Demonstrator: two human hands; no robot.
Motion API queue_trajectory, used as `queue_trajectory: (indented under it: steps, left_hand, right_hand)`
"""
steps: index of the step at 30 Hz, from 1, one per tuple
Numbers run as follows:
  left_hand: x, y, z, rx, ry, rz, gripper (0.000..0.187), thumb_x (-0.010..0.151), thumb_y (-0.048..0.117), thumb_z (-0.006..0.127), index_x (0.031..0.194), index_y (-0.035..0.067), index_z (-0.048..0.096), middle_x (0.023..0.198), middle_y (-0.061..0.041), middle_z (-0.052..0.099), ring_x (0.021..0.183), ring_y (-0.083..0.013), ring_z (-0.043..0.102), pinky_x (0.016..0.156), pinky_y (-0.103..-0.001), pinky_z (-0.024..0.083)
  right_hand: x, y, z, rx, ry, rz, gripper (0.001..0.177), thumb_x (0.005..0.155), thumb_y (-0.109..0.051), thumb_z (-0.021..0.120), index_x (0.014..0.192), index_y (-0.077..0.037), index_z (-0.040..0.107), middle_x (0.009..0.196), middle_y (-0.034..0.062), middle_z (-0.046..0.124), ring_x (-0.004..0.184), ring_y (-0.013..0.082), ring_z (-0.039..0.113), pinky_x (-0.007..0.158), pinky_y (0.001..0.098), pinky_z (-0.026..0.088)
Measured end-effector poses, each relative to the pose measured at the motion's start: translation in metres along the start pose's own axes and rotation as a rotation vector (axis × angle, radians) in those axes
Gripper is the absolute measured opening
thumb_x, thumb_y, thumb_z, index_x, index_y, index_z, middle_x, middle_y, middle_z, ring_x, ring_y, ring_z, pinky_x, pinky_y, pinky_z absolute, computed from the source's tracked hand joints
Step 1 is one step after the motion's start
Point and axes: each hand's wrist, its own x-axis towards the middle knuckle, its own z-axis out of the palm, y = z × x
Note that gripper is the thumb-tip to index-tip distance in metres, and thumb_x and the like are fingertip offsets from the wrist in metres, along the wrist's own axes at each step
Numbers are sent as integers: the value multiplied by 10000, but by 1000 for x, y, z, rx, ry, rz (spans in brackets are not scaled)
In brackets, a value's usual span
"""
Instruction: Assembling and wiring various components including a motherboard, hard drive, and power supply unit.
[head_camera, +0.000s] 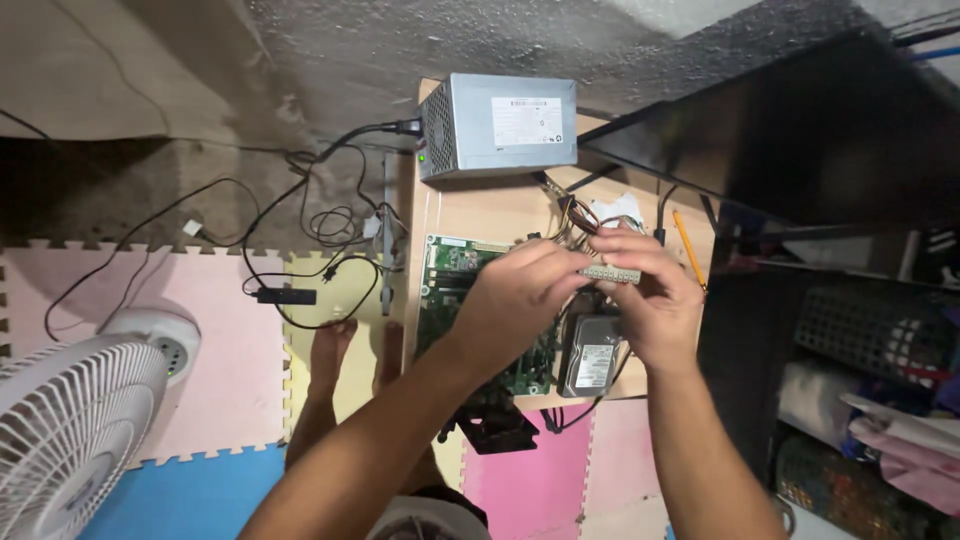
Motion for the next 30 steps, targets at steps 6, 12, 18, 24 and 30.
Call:
queue_trajectory:
  steps: [6, 12, 18, 24, 30]
  left_hand:
    - [-1, -6, 3, -10, 11, 3, 136, 956, 113, 717, 1080, 60, 704, 995, -101, 706, 932, -283, 699, 832, -361, 571]
    - [-15, -20, 1, -162, 42, -240, 158, 924, 123, 733, 1069, 61, 726, 986, -94, 735, 900, -263, 739, 788, -351, 590]
    - [-41, -75, -30, 262, 132, -117, 228, 845, 101, 759, 1066, 52, 731, 1091, -105, 690, 1050, -320, 636, 929, -429, 516]
    - [-67, -115, -43, 593, 29, -105, 183, 847, 184, 760, 999, 84, 744, 1107, -56, 663, 1125, -291, 573, 998, -481, 430]
    - [-78, -106, -46, 630, -40, -72, 328, 801, 384, 775, 948, 91, 768, 1156, -110, 663, 1193, -310, 551, 1068, -575, 366]
  right_hand:
    - [-3, 2, -6, 6, -3, 113, 320, 860, 137, 720, 1156, 22, 676, 1195, 163, 700, 1158, 246, 679, 1120, 393, 507]
    - [-2, 14, 3, 5, -74, 186, 245, 908, 136, 657, 1137, 49, 670, 1125, 136, 669, 1030, 192, 661, 911, 288, 559]
    - [39, -5, 36, -704, -335, 11, 177, 906, -19, 715, 1078, -1, 674, 1013, 119, 670, 966, 268, 643, 840, 394, 491]
    - [63, 15, 73, -1271, -658, -216, 182, 876, -92, 653, 1052, -99, 700, 994, 66, 690, 961, 256, 650, 818, 425, 454]
    - [66, 37, 100, -1354, -849, -337, 284, 841, -146, 622, 1107, -139, 720, 1016, 22, 719, 957, 214, 681, 861, 395, 486]
